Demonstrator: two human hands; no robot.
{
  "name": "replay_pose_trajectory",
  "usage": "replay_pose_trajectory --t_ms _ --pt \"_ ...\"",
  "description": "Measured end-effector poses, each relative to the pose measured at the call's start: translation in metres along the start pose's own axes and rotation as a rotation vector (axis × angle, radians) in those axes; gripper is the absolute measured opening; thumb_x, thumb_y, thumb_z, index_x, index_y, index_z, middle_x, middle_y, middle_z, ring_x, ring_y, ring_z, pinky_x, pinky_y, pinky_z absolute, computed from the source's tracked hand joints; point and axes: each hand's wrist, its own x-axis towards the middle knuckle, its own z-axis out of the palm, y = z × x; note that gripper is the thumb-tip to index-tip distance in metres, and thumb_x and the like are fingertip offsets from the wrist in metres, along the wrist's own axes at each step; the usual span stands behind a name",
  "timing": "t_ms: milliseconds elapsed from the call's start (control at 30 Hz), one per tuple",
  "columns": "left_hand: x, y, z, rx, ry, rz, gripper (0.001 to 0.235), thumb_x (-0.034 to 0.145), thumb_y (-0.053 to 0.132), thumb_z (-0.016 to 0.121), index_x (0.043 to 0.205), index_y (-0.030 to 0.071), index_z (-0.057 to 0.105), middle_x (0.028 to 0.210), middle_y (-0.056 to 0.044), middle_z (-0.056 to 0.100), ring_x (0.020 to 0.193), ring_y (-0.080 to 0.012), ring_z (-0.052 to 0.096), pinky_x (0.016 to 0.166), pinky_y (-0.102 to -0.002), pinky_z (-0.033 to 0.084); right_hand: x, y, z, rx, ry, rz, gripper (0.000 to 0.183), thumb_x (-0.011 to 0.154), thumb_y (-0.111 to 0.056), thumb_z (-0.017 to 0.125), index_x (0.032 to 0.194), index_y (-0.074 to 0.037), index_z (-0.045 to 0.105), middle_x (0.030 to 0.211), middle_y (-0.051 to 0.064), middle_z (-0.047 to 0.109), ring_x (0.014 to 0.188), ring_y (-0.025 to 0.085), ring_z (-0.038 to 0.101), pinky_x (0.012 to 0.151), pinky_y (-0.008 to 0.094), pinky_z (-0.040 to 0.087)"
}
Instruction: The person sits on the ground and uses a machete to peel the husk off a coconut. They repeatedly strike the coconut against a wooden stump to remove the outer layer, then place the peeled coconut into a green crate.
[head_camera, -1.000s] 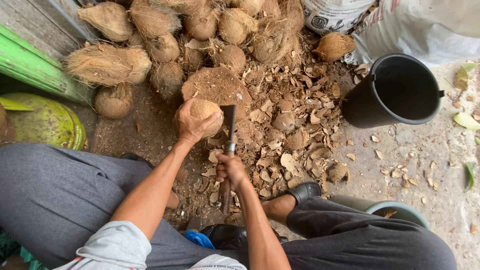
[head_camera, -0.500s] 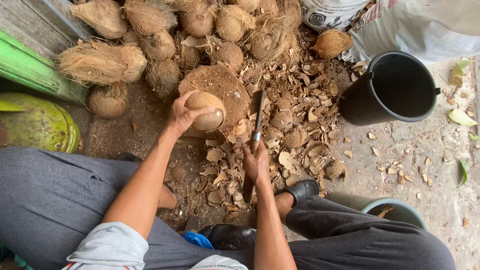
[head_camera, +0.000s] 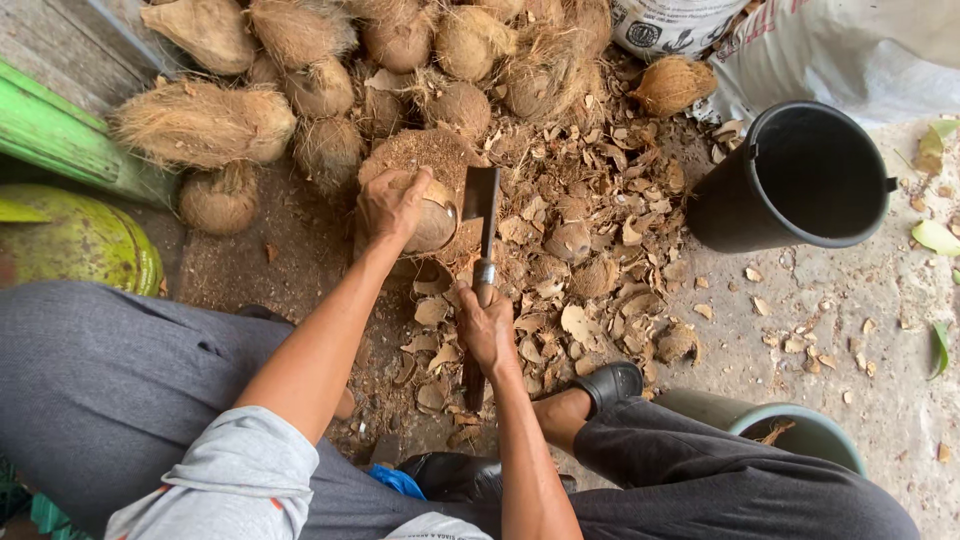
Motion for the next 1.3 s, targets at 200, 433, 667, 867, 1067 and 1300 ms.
replay_pose_trajectory --t_ms 200,433,667,867,1067,1300 --pt "0.011 -0.008 0.011 0.033 -0.026 -0.082 0.056 0.090 0.067 0.056 0.110 0.018 0.076 0.075 -0.006 0.067 0.057 -0.0179 0.059 0.043 -0.035 0.042 0.009 -0.007 -0.004 0.200 0.088 -0.389 0.037 0.103 -0.024 0.063 0.069 -0.011 0.053 0.052 0.001 0.053 0.035 0.009 0.043 0.030 0.026 0.038" --pt "0.012 -0.013 0.017 0.051 -0.051 0.033 0.058 0.087 0.068 0.059 0.110 0.016 0.074 0.071 -0.003 0.064 0.051 -0.0169 0.050 0.039 -0.033 0.032 0.010 -0.011 0.004 0.065 0.010 -0.040 0.036 0.099 -0.020 0.065 0.066 -0.013 0.051 0.051 -0.002 0.052 0.036 0.008 0.042 0.031 0.026 0.039" --pt "0.026 -0.030 0.025 0.052 -0.085 0.047 0.068 0.099 0.068 0.055 0.102 0.002 0.074 0.074 -0.003 0.061 0.056 -0.0147 0.051 0.046 -0.033 0.038 0.009 -0.011 0.002 0.324 0.067 -0.379 0.041 0.101 -0.024 0.070 0.069 -0.012 0.047 0.054 -0.001 0.048 0.039 0.009 0.041 0.033 0.027 0.035" --pt "0.017 -0.031 0.026 -0.053 0.004 0.064 0.062 0.086 0.071 0.059 0.105 0.014 0.075 0.067 -0.002 0.064 0.053 -0.0165 0.059 0.042 -0.038 0.044 0.010 -0.011 0.009 -0.111 0.074 -0.106 0.036 0.098 -0.029 0.066 0.070 -0.016 0.046 0.055 -0.003 0.051 0.040 0.008 0.042 0.034 0.027 0.042" --pt "0.026 -0.031 0.027 -0.004 -0.033 0.087 0.046 0.092 0.055 0.061 0.100 0.013 0.079 0.073 -0.007 0.068 0.063 -0.0236 0.059 0.056 -0.045 0.048 0.020 0.008 0.004 0.067 0.118 -0.286 0.032 0.101 -0.024 0.064 0.074 -0.008 0.055 0.060 0.003 0.053 0.044 0.010 0.044 0.035 0.028 0.039" --pt "0.014 -0.053 0.027 -0.351 -0.035 0.236 0.046 0.093 0.054 0.067 0.094 0.009 0.078 0.088 -0.009 0.077 0.081 -0.0213 0.071 0.074 -0.041 0.057 0.020 0.046 0.002 -0.535 0.121 -0.626 0.040 0.119 -0.028 0.057 0.099 0.008 0.062 0.078 0.012 0.061 0.066 0.015 0.060 0.050 0.029 0.049"
